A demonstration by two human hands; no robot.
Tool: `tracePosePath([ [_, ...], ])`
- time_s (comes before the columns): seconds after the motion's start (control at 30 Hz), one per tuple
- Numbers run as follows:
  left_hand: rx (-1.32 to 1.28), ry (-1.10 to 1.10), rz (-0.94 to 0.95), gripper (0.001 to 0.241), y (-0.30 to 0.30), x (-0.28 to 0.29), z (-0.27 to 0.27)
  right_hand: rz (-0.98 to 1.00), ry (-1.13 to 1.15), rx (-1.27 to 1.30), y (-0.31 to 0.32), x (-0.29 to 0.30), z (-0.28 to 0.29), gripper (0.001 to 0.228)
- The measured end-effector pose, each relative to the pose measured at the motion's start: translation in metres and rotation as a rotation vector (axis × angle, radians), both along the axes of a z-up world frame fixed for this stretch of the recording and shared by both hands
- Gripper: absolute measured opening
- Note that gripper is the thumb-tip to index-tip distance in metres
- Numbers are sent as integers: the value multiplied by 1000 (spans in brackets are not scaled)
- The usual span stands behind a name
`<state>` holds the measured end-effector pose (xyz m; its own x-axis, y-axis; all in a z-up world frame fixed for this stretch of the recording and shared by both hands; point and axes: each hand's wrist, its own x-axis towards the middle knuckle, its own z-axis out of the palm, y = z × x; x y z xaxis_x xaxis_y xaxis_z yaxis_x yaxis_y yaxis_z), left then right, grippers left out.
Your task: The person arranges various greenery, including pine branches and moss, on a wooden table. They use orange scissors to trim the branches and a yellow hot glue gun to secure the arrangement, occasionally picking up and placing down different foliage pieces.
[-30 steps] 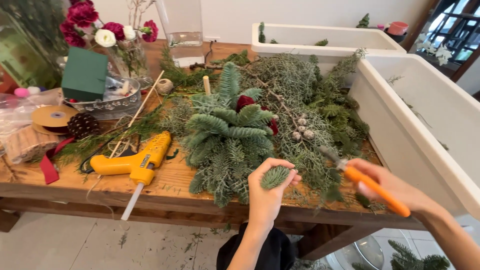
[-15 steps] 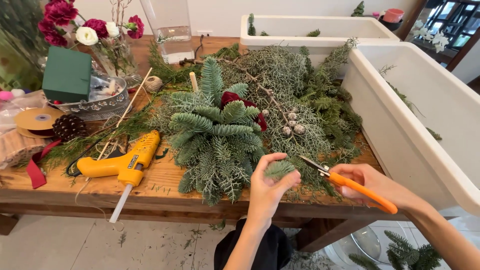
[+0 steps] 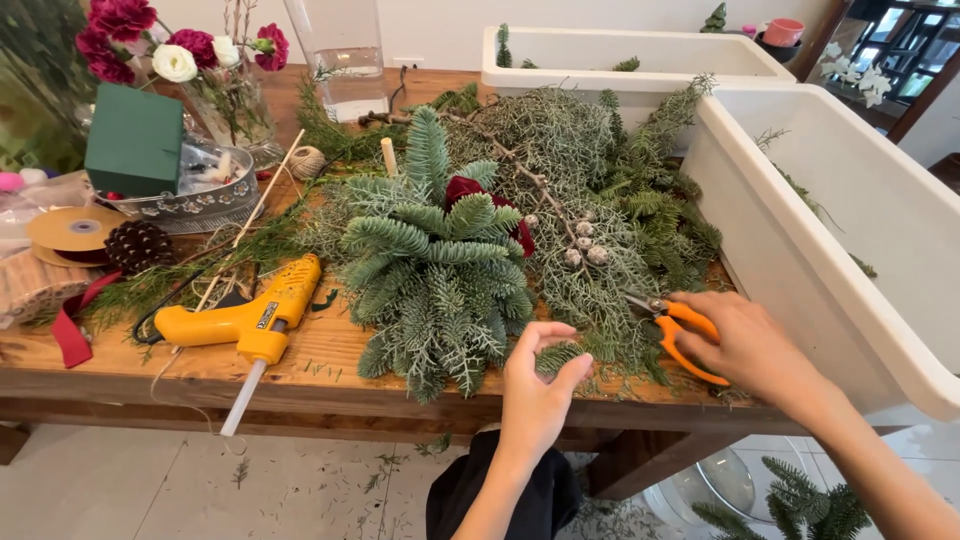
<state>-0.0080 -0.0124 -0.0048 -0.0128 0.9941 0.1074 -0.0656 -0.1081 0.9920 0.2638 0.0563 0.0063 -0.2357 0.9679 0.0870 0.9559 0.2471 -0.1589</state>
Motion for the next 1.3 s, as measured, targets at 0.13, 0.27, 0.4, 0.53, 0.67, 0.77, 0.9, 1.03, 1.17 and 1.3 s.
tracePosePath([
  [0.13,-4,90,-29,14,-13,-10,12,37,432,-279,-43,-77,58,50],
  [0.27,10,125,-87,11,-28,-21,28,289,541,-166,-45,-96,49,20],
  [0.4,-14,187,-46,18,-41,-35,34,271,525,-151,-51,-114,31,14],
  [0.53,45,177,80,7,-49,-47,21,276,535,-93,-60,-139,13,14],
  [0.67,94,41,213,10,-60,-53,19,209,623,8,-68,-163,4,16],
  [0.77,96,-72,295,11,-65,-60,14,149,592,214,-45,-150,-9,13],
  [0.9,-43,-350,354,7,-70,-94,16,-179,564,306,-22,-115,25,11],
  [1.03,-63,-558,396,7,-66,-98,26,-81,634,343,-50,-145,60,38],
  [1.17,-12,-549,371,6,-66,-86,33,66,708,8,-77,-188,75,24],
  [1.3,179,-393,376,6,-69,-77,34,257,729,-173,-84,-208,68,18],
])
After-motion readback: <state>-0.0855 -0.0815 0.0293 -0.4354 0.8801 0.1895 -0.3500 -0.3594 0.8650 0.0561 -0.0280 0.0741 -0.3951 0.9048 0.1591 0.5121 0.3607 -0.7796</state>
